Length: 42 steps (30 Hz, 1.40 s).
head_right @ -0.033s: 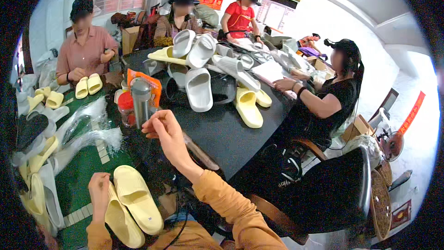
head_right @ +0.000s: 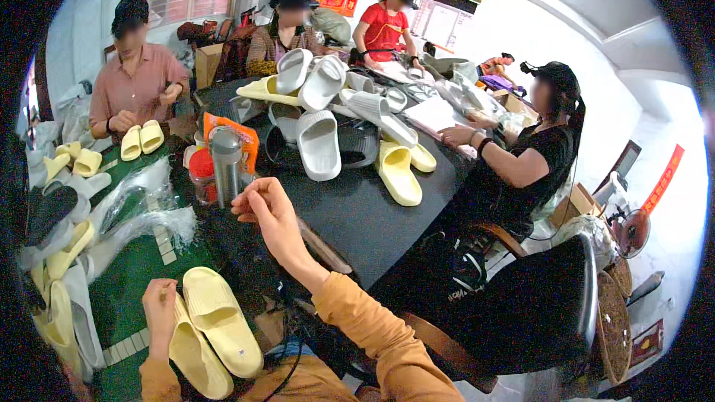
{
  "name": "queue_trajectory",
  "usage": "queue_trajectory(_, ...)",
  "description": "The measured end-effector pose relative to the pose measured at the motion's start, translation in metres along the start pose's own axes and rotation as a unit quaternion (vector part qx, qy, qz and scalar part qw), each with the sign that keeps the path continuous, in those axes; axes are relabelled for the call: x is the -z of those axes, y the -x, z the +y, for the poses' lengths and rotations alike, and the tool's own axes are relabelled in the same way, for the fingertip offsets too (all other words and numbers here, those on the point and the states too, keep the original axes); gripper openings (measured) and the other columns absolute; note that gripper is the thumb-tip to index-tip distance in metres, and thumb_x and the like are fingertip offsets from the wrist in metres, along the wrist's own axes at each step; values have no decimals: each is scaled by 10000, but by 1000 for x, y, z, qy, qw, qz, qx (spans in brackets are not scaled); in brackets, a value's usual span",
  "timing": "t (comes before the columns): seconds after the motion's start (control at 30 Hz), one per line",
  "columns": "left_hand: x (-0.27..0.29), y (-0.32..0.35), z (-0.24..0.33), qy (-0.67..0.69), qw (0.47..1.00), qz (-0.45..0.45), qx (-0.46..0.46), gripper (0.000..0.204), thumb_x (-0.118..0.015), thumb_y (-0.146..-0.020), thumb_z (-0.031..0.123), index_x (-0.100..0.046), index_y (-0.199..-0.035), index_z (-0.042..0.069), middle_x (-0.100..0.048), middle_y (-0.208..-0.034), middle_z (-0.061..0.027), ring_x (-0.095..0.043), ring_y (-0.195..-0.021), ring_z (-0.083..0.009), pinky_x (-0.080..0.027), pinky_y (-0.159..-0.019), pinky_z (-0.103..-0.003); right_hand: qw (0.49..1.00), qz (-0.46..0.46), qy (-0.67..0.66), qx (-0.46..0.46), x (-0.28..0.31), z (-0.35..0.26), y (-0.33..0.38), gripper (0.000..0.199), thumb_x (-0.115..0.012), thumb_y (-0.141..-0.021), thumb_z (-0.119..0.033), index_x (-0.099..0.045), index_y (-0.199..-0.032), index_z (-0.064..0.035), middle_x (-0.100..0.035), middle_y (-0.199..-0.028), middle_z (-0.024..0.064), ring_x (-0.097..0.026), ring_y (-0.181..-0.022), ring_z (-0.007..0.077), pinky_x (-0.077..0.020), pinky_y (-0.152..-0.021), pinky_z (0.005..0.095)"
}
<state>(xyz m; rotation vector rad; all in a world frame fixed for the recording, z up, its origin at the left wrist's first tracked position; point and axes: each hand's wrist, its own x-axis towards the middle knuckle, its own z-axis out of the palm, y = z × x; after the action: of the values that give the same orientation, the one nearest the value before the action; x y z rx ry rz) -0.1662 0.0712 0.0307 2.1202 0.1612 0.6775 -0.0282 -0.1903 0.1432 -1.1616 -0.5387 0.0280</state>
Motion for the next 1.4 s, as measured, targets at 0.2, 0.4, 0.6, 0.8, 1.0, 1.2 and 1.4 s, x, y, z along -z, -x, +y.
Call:
queue_trajectory(0.2, 2, 0, 1, -23, 999, 4, -25, 70, -607, -874, 7, -644, -922, -27, -616, -889, -139, -617, -840, -291, -474, -745, -365, 998, -20, -33, -49, -7, 38, -10, 96, -443, -1035, -139, -441, -1063, -46, -644, -1040, 126, -657, -970, 197, -555, -831, 326)
queue_trajectory(0.4, 2, -3, 6, -40, 999, 0, -13, 110, -583, -900, 49, -646, -959, -19, -641, -929, -150, -631, -868, -289, -486, -785, -362, 989, -106, 48, -94, -44, 95, -49, 388, -555, -967, -121, -408, -1308, -8, -576, -1246, 214, -612, -1117, 272, -537, -907, 375)
queue_trajectory(0.6, -1, -1, 2, -19, 1000, 10, -16, 114, -578, -868, -17, -632, -967, -27, -622, -934, -163, -625, -871, -315, -485, -766, -366, 887, -150, 424, 105, -29, 68, -64, 683, -699, -830, -145, -374, -1397, 53, -514, -1311, 271, -572, -1155, 371, -460, -998, 393)
queue_trajectory(0.8, 4, 1, -3, -37, 999, 10, -19, 103, -573, -854, -34, -620, -945, -25, -606, -920, -152, -605, -868, -307, -479, -772, -373, 971, -71, 215, -83, 67, -31, -50, 428, -615, -929, -149, -529, -1315, 13, -615, -1197, 124, -619, -1056, 195, -543, -848, 326)
queue_trajectory(1.0, -6, 1, -9, -31, 999, 2, -15, 81, -575, -841, -29, -603, -916, -14, -589, -892, -135, -583, -864, -317, -457, -769, -395, 953, 148, 253, -78, 205, -115, -13, 359, -576, -974, -210, -553, -1272, -11, -593, -1243, 106, -619, -1086, 201, -509, -930, 336)
queue_trajectory(1.2, -5, 0, -14, -40, 999, -3, -6, 90, -567, -838, -31, -605, -917, -10, -587, -886, -133, -582, -856, -313, -456, -764, -395, 933, 255, 241, -74, 294, -137, 27, 316, -581, -971, -191, -576, -1231, -12, -655, -1116, 88, -658, -983, 178, -536, -821, 272)
queue_trajectory(1.4, -1, 1, -1, -51, 999, -7, -1, 75, -566, -834, -31, -607, -896, -18, -592, -884, -139, -583, -854, -313, -455, -758, -395, 906, 321, 258, -101, 327, -129, 53, 297, -571, -976, -193, -588, -1220, -26, -656, -1126, 80, -651, -971, 161, -538, -819, 275)
